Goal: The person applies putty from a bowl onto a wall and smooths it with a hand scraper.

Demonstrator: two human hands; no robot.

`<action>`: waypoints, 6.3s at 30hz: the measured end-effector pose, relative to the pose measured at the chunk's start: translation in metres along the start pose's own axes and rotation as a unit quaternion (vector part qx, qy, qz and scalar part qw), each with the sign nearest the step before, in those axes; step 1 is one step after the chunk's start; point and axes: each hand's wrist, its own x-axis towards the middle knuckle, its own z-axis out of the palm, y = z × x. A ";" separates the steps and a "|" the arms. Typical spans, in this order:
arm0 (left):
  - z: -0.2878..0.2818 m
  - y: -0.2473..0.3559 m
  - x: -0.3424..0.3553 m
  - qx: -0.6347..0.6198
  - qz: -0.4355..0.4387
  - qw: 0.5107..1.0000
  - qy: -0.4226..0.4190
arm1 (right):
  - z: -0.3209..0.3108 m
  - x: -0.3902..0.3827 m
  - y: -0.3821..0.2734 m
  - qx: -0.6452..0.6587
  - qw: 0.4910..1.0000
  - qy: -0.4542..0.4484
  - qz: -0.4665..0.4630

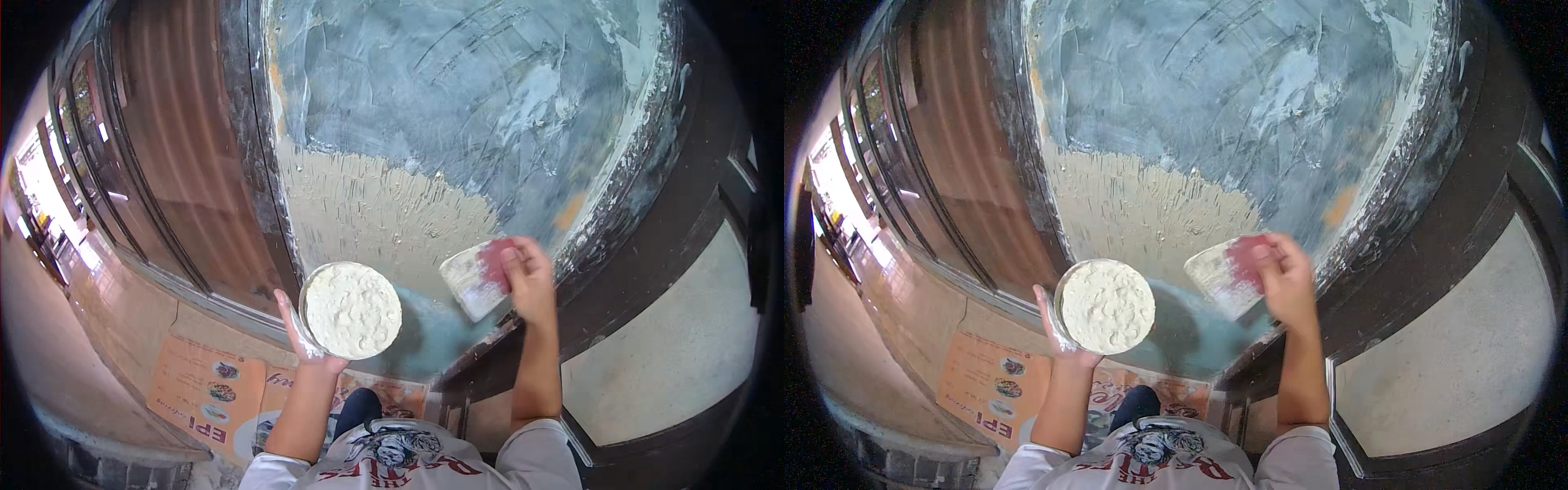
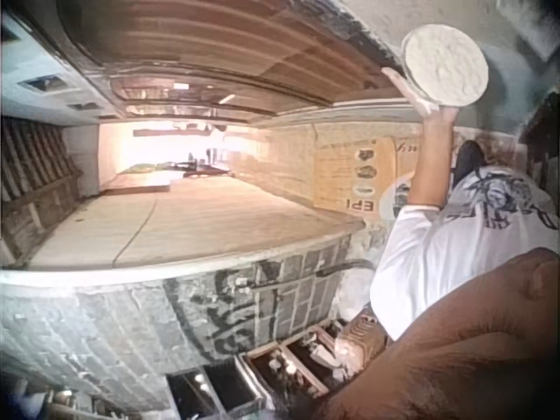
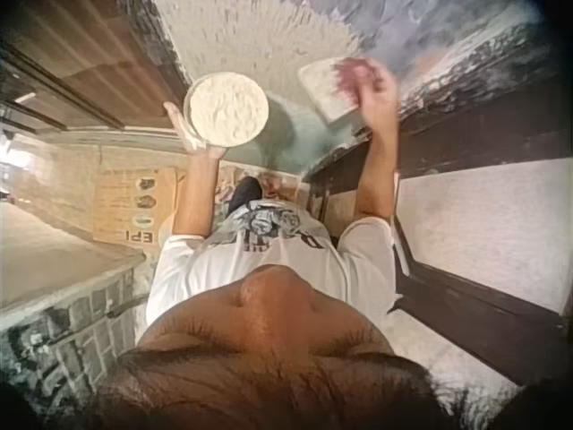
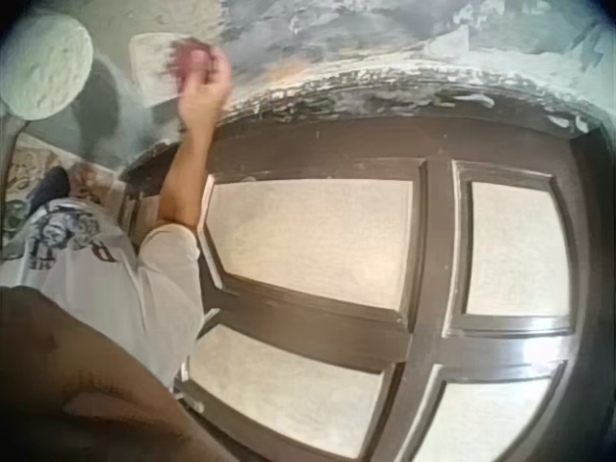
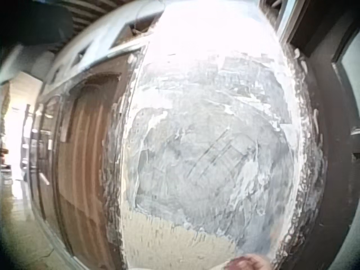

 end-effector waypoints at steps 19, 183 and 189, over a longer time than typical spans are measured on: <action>-0.017 -0.001 -0.012 0.010 -0.005 0.998 0.059 | 0.050 -0.032 0.071 0.154 0.931 -0.143 0.298; -0.069 0.121 -0.005 0.026 0.151 0.987 0.052 | 0.248 0.132 -0.112 -0.342 0.903 -0.034 -0.259; -0.075 0.122 -0.013 0.012 0.158 0.986 0.054 | 0.276 0.183 -0.110 -0.513 0.794 -0.020 -0.325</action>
